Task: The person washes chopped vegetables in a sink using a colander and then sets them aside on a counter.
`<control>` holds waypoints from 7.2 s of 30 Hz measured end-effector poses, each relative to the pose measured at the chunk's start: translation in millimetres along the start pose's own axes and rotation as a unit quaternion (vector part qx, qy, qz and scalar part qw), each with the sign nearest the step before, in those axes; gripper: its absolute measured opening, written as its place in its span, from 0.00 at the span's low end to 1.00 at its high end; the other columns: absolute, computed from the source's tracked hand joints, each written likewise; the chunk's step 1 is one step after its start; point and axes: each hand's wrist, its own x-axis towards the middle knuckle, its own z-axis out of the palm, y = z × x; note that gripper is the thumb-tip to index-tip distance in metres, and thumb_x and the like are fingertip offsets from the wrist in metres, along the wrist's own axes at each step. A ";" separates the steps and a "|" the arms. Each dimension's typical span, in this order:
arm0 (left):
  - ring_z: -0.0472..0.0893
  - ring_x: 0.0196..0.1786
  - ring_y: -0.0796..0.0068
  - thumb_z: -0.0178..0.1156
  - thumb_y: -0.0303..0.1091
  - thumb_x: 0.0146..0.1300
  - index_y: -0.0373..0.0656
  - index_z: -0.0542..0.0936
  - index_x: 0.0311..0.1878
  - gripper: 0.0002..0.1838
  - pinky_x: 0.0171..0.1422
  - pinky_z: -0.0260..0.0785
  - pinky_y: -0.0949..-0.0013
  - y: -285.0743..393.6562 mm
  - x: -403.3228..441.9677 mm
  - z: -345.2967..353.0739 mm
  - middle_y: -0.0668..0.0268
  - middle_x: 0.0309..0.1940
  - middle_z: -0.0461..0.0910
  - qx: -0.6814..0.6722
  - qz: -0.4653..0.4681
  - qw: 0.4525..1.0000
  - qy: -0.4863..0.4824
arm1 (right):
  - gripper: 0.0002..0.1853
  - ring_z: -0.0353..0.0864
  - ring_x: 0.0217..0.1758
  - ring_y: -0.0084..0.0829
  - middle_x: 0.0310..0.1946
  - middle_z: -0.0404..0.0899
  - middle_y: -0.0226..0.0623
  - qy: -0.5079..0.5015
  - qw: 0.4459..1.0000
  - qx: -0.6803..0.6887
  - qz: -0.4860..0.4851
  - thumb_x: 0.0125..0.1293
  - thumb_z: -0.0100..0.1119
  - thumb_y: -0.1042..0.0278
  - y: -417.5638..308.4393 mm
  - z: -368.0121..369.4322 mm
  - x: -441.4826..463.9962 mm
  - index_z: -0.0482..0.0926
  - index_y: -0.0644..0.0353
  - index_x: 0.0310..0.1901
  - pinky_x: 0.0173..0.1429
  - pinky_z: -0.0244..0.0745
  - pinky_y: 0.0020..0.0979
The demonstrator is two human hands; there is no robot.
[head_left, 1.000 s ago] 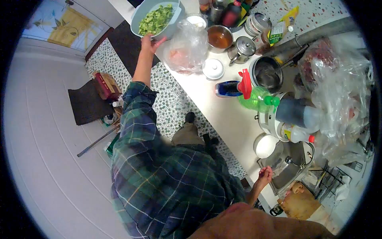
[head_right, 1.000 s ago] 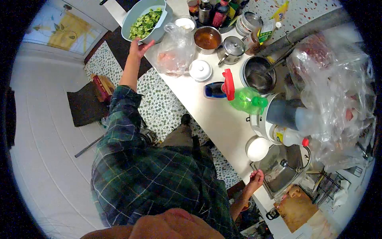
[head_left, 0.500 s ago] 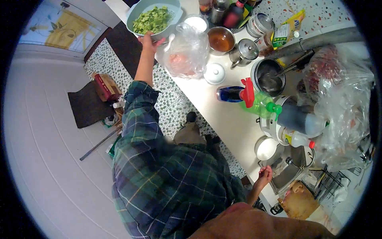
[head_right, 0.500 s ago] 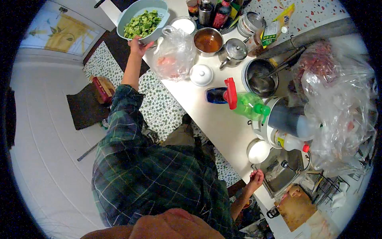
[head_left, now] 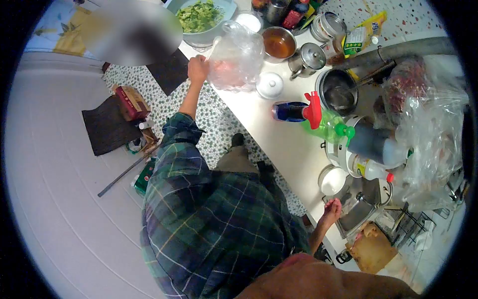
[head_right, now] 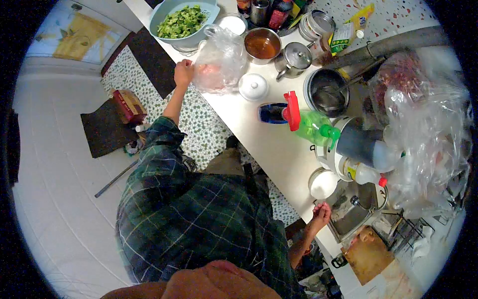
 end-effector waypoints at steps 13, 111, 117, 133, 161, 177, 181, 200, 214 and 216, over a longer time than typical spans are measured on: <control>0.75 0.24 0.59 0.56 0.30 0.53 0.49 0.76 0.39 0.09 0.27 0.65 0.59 126.3 -7.0 -132.8 0.62 0.20 0.74 0.046 0.291 0.945 0.140 | 0.10 0.70 0.27 0.19 0.29 0.74 0.30 -0.003 0.999 0.043 0.003 0.64 0.53 0.65 13.4 -26.5 -18.5 0.73 0.61 0.43 0.31 0.67 0.18; 0.71 0.33 0.79 0.51 0.32 0.62 0.41 0.73 0.41 0.07 0.36 0.64 0.74 381.9 -634.2 -96.0 0.69 0.33 0.72 -0.402 -0.298 0.568 -0.653 | 0.17 0.71 0.48 0.51 0.43 0.73 0.50 -0.186 0.820 -0.416 -0.347 0.53 0.51 0.80 231.0 -297.6 322.9 0.71 0.61 0.47 0.52 0.68 0.40; 0.73 0.34 0.78 0.52 0.28 0.58 0.39 0.75 0.41 0.08 0.39 0.67 0.75 213.1 -554.9 -116.8 0.68 0.33 0.76 -0.545 -0.380 0.617 -0.421 | 0.25 0.69 0.53 0.51 0.50 0.70 0.53 -0.343 0.736 -0.516 -0.272 0.52 0.53 0.73 305.3 -224.9 346.3 0.67 0.63 0.54 0.56 0.66 0.41; 0.71 0.48 0.67 0.55 0.37 0.59 0.38 0.68 0.51 0.19 0.53 0.64 0.62 127.2 21.3 -222.9 0.62 0.43 0.72 -0.511 -0.021 0.857 0.065 | 0.18 0.72 0.49 0.38 0.48 0.73 0.45 -0.087 0.913 -0.372 -0.144 0.56 0.53 0.72 249.8 -301.5 251.0 0.71 0.66 0.50 0.50 0.69 0.36; 0.75 0.34 0.80 0.49 0.34 0.66 0.38 0.71 0.54 0.15 0.42 0.68 0.77 380.7 -664.9 -104.5 0.65 0.39 0.76 -0.248 -0.034 0.742 -0.622 | 0.16 0.71 0.52 0.50 0.48 0.72 0.51 -0.411 0.687 -0.571 -0.184 0.51 0.51 0.75 308.2 -224.0 327.5 0.74 0.63 0.44 0.54 0.68 0.43; 0.75 0.34 0.80 0.51 0.36 0.65 0.36 0.73 0.50 0.15 0.41 0.69 0.76 393.9 -687.4 -98.0 0.63 0.38 0.78 -0.245 -0.103 0.771 -0.579 | 0.29 0.65 0.58 0.46 0.56 0.64 0.50 0.013 0.821 -0.467 -0.328 0.48 0.58 0.69 239.9 -274.8 380.7 0.66 0.59 0.55 0.59 0.64 0.40; 0.75 0.34 0.81 0.50 0.36 0.65 0.37 0.72 0.50 0.15 0.41 0.68 0.76 383.3 -690.2 -97.4 0.63 0.39 0.77 -0.263 -0.072 0.774 -0.572 | 0.30 0.63 0.58 0.49 0.58 0.61 0.49 -0.015 0.894 -0.370 -0.251 0.49 0.57 0.71 190.7 -317.2 367.6 0.63 0.62 0.57 0.58 0.64 0.43; 0.76 0.33 0.80 0.49 0.35 0.66 0.39 0.72 0.50 0.14 0.36 0.68 0.78 329.2 -701.2 -108.9 0.66 0.36 0.78 -0.297 -0.086 0.778 -0.546 | 0.35 0.71 0.23 0.27 0.33 0.74 0.38 -0.093 0.944 -0.253 0.191 0.49 0.56 0.63 226.4 -429.0 376.3 0.59 0.55 0.62 0.19 0.63 0.27; 0.74 0.32 0.81 0.50 0.33 0.65 0.38 0.73 0.51 0.14 0.40 0.69 0.76 313.8 -701.0 -83.3 0.66 0.35 0.77 -0.388 -0.111 0.729 -0.553 | 0.30 0.75 0.45 0.51 0.42 0.76 0.53 -0.113 0.693 -0.655 -0.278 0.52 0.49 0.65 64.1 -352.1 374.9 0.60 0.59 0.59 0.50 0.70 0.45; 0.74 0.32 0.81 0.50 0.33 0.65 0.38 0.73 0.51 0.14 0.40 0.69 0.77 316.1 -695.7 -85.0 0.66 0.35 0.77 -0.381 -0.099 0.737 -0.550 | 0.27 0.77 0.42 0.54 0.39 0.77 0.52 -0.093 0.655 -0.670 -0.338 0.54 0.48 0.65 60.7 -338.4 366.0 0.61 0.60 0.58 0.48 0.71 0.46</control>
